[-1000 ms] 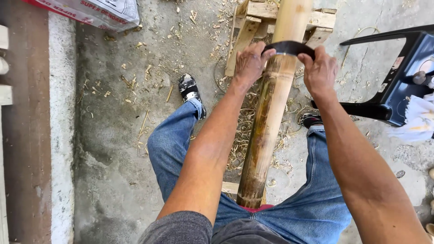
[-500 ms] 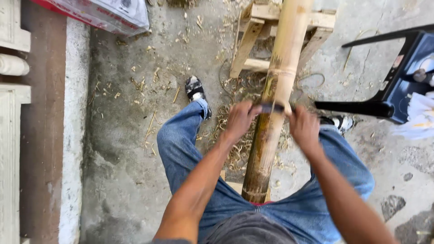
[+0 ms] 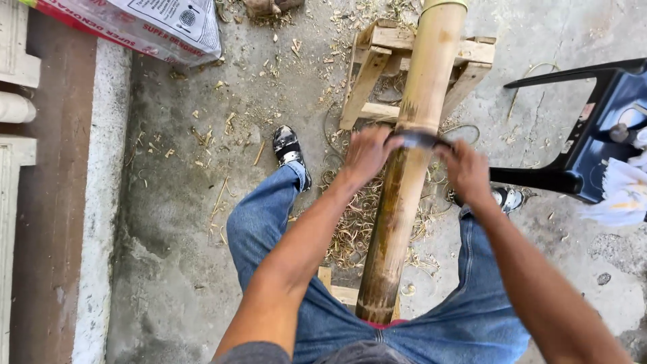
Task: Shave the outer layer of a bamboo pole using a drawknife.
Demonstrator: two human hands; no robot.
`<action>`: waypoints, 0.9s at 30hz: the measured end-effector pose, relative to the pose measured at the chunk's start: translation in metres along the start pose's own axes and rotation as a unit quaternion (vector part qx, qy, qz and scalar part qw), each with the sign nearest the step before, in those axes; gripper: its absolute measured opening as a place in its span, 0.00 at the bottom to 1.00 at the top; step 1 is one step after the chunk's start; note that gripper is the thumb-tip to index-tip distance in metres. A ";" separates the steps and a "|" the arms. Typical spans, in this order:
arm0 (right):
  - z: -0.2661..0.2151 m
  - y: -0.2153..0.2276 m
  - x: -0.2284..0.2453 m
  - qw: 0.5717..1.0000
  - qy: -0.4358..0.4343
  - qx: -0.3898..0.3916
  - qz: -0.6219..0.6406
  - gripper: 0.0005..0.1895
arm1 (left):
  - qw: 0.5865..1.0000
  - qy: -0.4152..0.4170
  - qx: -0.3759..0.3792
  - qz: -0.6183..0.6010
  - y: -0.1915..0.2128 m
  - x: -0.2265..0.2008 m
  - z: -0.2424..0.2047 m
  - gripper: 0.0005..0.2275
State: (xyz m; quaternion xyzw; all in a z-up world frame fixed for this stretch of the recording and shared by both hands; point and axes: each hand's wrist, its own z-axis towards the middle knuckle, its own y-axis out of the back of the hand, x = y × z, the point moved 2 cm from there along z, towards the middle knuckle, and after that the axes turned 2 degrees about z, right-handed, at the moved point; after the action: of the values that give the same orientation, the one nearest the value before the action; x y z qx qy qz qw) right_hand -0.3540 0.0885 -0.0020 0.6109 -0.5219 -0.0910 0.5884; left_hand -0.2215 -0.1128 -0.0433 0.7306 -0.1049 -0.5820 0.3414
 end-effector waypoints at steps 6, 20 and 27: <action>0.153 0.038 -0.017 0.993 0.048 -0.101 0.032 0.20 | 0.973 -0.040 -0.149 0.172 -0.015 0.021 0.177 0.24; 0.063 0.020 -0.002 0.988 0.044 -0.130 0.064 0.18 | 0.974 -0.059 -0.158 0.148 -0.008 -0.002 0.076 0.21; -0.065 -0.017 0.001 0.995 -0.005 -0.087 0.040 0.22 | 0.979 -0.021 -0.100 0.176 -0.041 0.004 -0.061 0.21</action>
State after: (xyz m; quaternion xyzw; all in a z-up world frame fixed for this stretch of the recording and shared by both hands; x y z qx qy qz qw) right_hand -0.2971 0.1242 0.0032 0.5357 -0.5388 -0.1151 0.6399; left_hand -0.1741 -0.0618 -0.0664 0.6505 -0.1798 -0.5355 0.5076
